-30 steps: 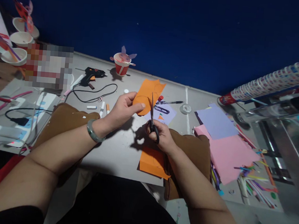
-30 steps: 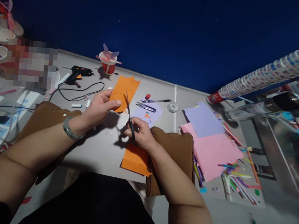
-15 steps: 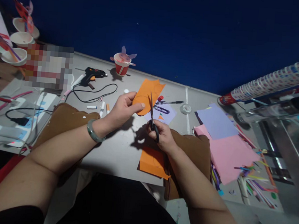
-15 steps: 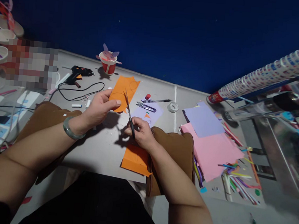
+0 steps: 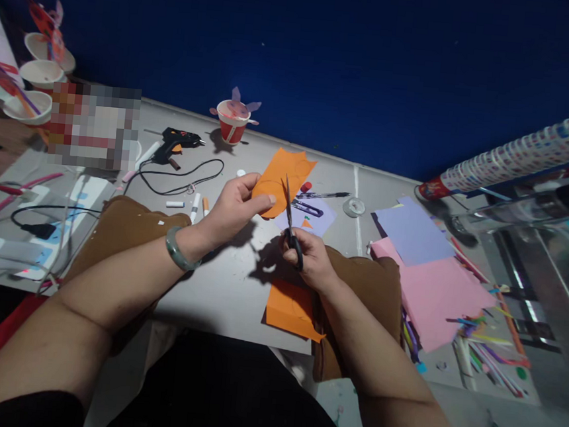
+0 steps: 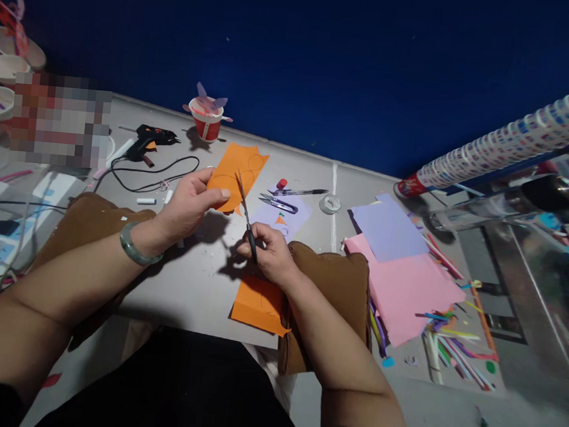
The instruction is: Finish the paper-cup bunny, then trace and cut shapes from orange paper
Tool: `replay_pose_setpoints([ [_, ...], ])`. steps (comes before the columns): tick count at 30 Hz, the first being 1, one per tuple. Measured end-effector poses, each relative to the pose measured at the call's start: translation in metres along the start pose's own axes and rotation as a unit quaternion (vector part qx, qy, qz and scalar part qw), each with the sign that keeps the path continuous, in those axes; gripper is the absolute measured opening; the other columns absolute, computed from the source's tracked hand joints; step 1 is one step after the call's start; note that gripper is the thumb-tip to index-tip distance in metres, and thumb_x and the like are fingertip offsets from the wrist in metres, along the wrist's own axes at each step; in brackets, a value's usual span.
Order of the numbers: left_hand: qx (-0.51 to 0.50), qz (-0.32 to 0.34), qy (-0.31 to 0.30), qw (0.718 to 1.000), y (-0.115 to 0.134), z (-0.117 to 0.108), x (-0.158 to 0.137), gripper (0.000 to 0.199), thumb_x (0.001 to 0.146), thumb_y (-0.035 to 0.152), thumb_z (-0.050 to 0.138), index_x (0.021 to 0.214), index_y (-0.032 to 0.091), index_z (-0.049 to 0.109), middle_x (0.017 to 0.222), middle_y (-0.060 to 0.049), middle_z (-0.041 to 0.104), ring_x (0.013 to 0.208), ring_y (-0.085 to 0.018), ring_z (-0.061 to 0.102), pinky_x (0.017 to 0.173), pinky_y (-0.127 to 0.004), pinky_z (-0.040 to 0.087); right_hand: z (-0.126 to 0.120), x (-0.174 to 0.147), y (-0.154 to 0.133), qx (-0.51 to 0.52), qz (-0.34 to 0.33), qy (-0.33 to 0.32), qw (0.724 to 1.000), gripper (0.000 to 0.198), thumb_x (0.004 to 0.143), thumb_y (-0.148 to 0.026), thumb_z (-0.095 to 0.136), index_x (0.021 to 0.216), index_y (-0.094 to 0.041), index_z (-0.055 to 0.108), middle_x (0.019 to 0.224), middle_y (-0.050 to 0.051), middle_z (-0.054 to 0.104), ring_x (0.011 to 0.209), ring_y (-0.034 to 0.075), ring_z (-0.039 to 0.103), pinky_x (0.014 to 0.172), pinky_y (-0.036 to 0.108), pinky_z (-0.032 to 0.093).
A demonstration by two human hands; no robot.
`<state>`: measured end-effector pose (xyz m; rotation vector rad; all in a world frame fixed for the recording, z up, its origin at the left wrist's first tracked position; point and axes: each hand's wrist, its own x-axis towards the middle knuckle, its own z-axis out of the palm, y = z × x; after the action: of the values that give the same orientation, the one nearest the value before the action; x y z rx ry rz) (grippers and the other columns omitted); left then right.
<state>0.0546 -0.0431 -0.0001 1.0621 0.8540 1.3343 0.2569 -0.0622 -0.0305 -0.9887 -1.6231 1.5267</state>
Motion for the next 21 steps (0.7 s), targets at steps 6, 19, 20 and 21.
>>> replay_pose_setpoints([
  [6,-0.002,0.004,0.001,1.000,-0.0013,-0.0004,0.0002,0.027,0.076,0.035,0.083,0.081,0.018,0.063,0.069,0.002,0.063,0.061,-0.010,0.056,0.059,-0.023,0.046,0.0011,0.0005,-0.0002,0.000,0.010,0.001,1.000,0.064,0.066,-0.075,0.085,0.063,-0.022,0.051,0.061,-0.005,0.049,0.057,0.010,0.038,0.056,0.027,0.032],
  [19,0.045,0.018,0.000,0.999,-0.0017,-0.0014,0.0009,0.038,0.075,0.048,0.087,0.076,0.016,0.065,0.070,0.001,0.060,0.064,-0.010,0.051,0.060,-0.023,0.044,0.0007,0.0009,-0.0021,-0.014,0.000,-0.017,1.000,0.064,0.068,-0.078,0.083,0.065,-0.021,0.053,0.061,-0.005,0.050,0.058,0.010,0.041,0.058,0.027,0.035],
  [20,0.051,0.016,-0.002,0.999,-0.0012,-0.0013,0.0007,0.038,0.074,0.047,0.087,0.074,0.016,0.064,0.068,0.002,0.058,0.063,-0.010,0.050,0.059,-0.023,0.042,0.0007,0.0010,-0.0026,-0.016,-0.004,-0.016,1.000,0.064,0.068,-0.078,0.082,0.065,-0.021,0.054,0.062,-0.005,0.051,0.059,0.011,0.042,0.059,0.028,0.035],
  [21,0.055,0.014,-0.004,0.998,-0.0006,-0.0011,0.0005,0.038,0.074,0.046,0.087,0.072,0.016,0.063,0.067,0.002,0.057,0.062,-0.009,0.049,0.057,-0.023,0.041,0.0007,0.0010,-0.0030,-0.019,-0.007,-0.015,1.000,0.064,0.068,-0.079,0.082,0.065,-0.021,0.054,0.062,-0.005,0.051,0.059,0.011,0.043,0.060,0.028,0.036],
])
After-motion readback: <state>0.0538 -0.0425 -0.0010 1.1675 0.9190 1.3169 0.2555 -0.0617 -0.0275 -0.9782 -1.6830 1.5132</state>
